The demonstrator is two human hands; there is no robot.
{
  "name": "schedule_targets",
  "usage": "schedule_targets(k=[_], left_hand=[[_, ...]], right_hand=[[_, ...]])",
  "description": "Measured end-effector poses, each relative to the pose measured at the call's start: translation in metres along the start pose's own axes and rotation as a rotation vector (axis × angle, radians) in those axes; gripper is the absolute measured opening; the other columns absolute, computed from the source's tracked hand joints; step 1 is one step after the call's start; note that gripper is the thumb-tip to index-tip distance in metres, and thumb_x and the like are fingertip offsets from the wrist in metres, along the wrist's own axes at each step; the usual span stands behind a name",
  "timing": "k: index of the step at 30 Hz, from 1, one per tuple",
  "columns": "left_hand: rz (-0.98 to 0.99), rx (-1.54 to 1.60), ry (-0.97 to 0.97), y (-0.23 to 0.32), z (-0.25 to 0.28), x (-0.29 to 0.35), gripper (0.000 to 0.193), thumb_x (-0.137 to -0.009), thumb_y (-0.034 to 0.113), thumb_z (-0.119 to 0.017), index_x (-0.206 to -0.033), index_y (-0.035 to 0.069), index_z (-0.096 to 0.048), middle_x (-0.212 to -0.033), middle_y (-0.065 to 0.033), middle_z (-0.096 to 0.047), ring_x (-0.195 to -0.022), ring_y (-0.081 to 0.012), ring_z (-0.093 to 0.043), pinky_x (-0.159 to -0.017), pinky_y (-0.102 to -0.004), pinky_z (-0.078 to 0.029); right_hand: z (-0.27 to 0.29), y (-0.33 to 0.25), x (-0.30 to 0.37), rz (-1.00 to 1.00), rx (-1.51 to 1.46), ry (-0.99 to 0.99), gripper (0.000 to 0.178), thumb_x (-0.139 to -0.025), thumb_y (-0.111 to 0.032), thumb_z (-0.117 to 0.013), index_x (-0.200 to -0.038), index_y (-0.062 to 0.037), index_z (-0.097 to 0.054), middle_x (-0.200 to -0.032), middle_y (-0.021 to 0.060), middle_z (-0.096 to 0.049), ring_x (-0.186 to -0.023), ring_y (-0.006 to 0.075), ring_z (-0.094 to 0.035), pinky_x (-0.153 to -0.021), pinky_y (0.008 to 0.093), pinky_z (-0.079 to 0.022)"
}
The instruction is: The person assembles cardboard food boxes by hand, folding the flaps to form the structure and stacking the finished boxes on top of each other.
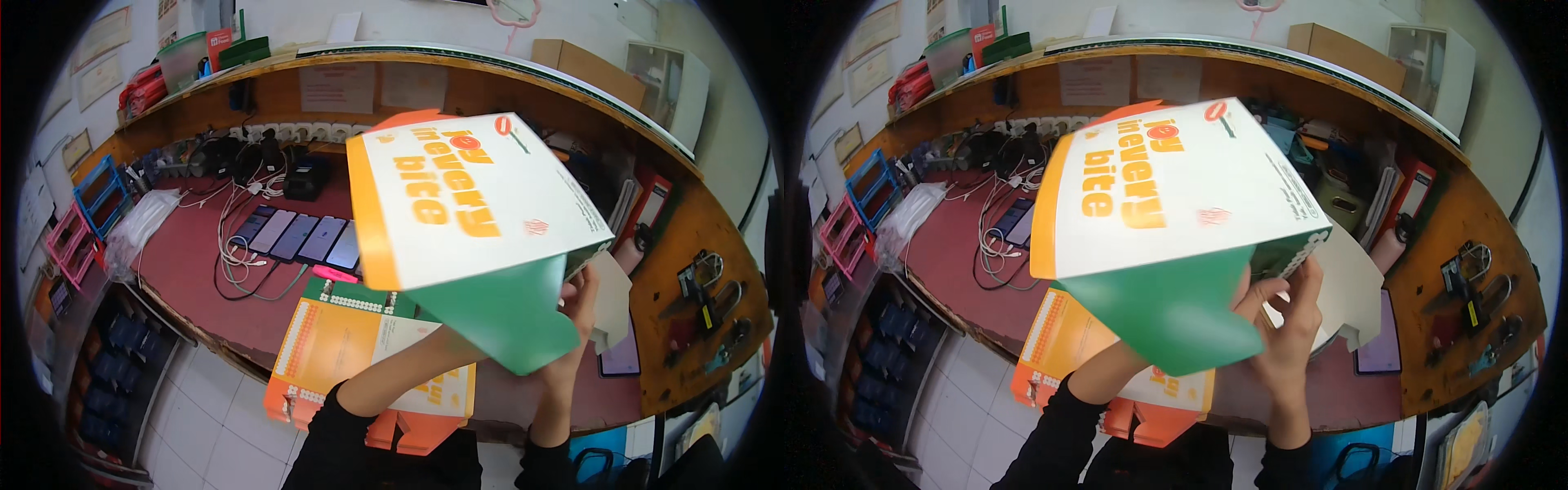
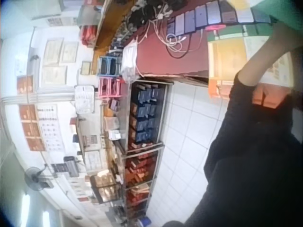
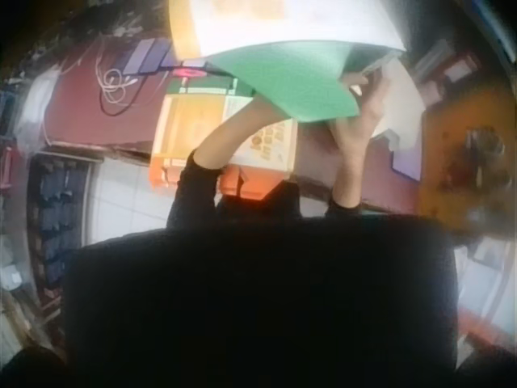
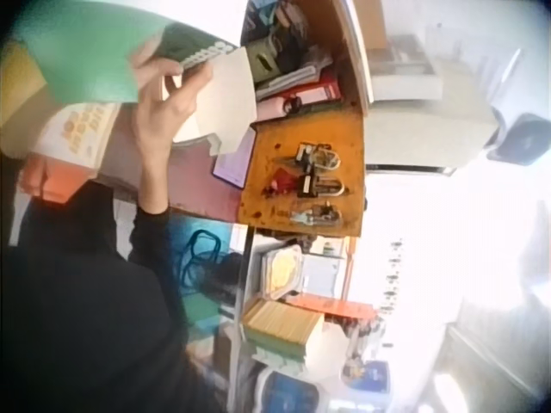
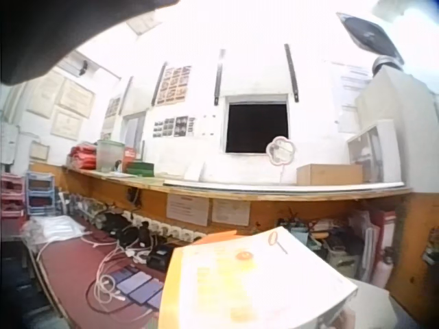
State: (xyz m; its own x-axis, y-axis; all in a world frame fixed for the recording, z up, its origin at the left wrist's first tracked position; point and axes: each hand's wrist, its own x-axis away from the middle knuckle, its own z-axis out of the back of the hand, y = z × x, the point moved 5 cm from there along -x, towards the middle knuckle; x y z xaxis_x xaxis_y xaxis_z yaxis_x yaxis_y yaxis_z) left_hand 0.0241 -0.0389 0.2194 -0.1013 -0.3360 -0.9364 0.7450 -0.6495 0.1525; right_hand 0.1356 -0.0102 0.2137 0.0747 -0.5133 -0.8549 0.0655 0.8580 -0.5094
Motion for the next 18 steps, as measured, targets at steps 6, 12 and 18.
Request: schedule_targets(k=[6, 12, 18], left_hand=[[0.176, 0.216, -0.481, 0.034, -0.048, -0.024, 0.053, -0.070, 0.004, -0.059, -0.120, -0.004, -0.041, -0.094, -0.0218, -0.057, -0.073, -0.0389, -0.059, -0.059, -0.0430, -0.049], [-0.010, 0.242, -0.629, 0.080, -0.138, -0.010, 0.043, -0.061, 0.002, -0.060, -0.102, -0.009, -0.049, -0.082, -0.0209, -0.060, -0.071, -0.0343, -0.062, -0.059, -0.0393, -0.050], [0.006, 0.089, -0.671, 0.058, -0.202, 0.001, 0.044, -0.057, 0.003, -0.064, -0.099, -0.007, -0.051, -0.082, -0.0206, -0.061, -0.072, -0.0334, -0.063, -0.061, -0.0341, -0.052]], right_hand=[[0.086, 0.051, 0.038, -0.235, 0.368, -0.368, 0.033, -0.071, 0.002, -0.058, -0.104, 0.0058, -0.055, -0.102, 0.0215, -0.058, -0.092, 0.0377, -0.058, -0.074, 0.0383, -0.048], [0.126, 0.098, 0.088, -0.250, 0.569, -0.316, 0.021, -0.069, 0.002, -0.058, -0.090, 0.0026, -0.059, -0.091, 0.0229, -0.060, -0.084, 0.0385, -0.058, -0.066, 0.0390, -0.048], [0.138, 0.116, 0.106, -0.096, 0.603, -0.369, 0.025, -0.064, 0.004, -0.057, -0.087, -0.0032, -0.060, -0.092, 0.0210, -0.059, -0.081, 0.0402, -0.057, -0.069, 0.0436, -0.047]])
